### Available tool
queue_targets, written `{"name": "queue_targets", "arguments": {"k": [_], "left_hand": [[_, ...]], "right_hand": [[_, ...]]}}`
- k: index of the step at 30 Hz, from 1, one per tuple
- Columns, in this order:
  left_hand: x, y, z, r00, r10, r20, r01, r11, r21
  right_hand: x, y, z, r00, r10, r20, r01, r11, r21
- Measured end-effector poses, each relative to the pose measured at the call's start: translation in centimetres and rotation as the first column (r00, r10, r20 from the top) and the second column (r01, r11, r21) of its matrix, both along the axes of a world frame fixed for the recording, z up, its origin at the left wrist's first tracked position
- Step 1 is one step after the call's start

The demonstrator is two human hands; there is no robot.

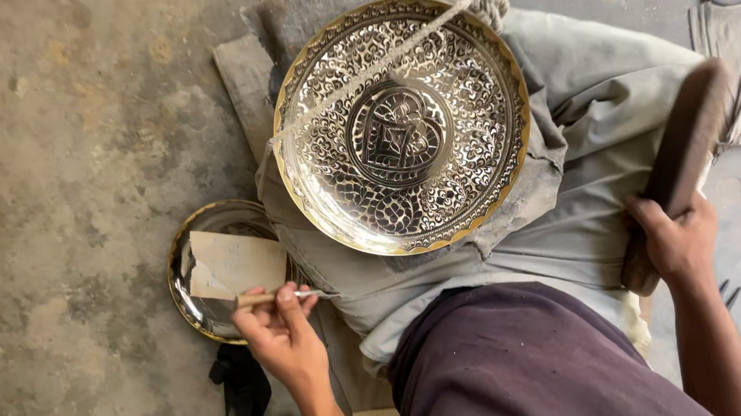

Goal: The person sits on the floor with an ornate metal tray resting on their lap and repeatedly strikes a small punch held against the tray's surface using a wooden mallet, repositioning the punch to work different areas of the decorative pattern.

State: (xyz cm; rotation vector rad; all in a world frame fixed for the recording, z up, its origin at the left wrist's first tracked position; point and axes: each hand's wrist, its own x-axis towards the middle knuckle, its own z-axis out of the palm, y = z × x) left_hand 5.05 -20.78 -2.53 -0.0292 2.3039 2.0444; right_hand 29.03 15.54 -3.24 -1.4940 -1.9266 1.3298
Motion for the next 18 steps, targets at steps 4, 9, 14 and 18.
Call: {"name": "queue_targets", "arguments": {"k": [4,9,14,18], "left_hand": [[1.3,0.5,-1.6,0.999,-0.023,0.045,0.019,0.996,0.083],[2.0,1.7,-1.1,0.992,-0.089,0.093,0.078,0.99,0.117],[1.3,1.9,-0.1,0.987,-0.114,0.116,0.094,0.982,0.166],[0.7,2.3,0.2,0.983,-0.124,0.138,0.092,0.972,0.218]], "right_hand": [[-0.4,0.6,0.6,0.996,-0.021,-0.09,0.01,0.993,-0.117],[-1.4,1.0,2.4,0.997,0.009,-0.075,-0.019,0.991,-0.131],[-1.3,-0.1,3.4,0.999,-0.027,-0.017,0.025,0.995,-0.098],[-1.0,0.0,3.2,0.998,-0.032,-0.05,0.026,0.994,-0.107]]}}
